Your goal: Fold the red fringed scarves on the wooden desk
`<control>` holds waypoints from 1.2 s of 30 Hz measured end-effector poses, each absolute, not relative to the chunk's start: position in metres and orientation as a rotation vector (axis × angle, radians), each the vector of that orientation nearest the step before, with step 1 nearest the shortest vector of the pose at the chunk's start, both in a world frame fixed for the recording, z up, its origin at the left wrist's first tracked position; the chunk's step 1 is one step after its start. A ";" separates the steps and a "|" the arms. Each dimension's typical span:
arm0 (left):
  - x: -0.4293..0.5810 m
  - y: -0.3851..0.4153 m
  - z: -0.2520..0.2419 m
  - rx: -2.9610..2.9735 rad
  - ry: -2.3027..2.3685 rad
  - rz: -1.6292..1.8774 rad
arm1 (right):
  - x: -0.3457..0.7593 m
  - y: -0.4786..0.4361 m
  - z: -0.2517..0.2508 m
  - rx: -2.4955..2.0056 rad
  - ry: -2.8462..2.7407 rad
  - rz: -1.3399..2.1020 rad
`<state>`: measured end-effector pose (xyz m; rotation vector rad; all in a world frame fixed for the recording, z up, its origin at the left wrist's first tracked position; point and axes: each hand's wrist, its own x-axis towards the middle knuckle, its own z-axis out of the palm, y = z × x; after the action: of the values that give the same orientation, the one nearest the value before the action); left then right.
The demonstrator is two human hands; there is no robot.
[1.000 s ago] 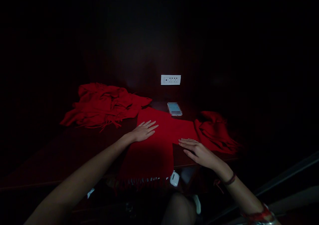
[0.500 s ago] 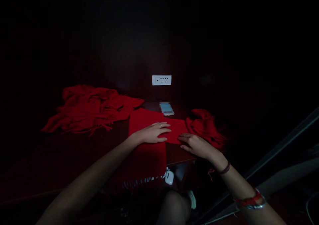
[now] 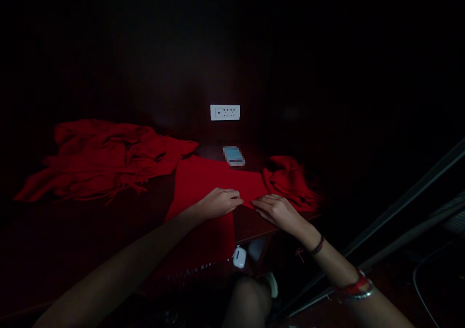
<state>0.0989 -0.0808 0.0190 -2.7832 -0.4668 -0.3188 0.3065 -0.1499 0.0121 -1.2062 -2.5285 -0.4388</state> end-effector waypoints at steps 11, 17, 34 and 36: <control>0.100 -0.080 0.016 -2.809 -0.505 -0.343 | 0.301 -0.147 0.007 -1.212 -2.476 -0.642; 0.089 -0.070 0.027 -3.117 -0.496 -0.503 | 0.304 -0.150 0.019 -1.181 -2.592 -0.321; 0.034 -0.020 0.012 -2.573 -1.985 0.057 | 0.214 -0.049 0.050 -2.139 -2.236 0.073; 0.034 -0.018 0.012 -2.571 -2.017 0.075 | 0.206 -0.050 0.047 -2.222 -2.224 0.091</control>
<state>0.0343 -0.0178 0.0119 -2.5708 -2.0165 0.0745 0.2058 -0.0496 0.0468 -2.2216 -2.2240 0.0911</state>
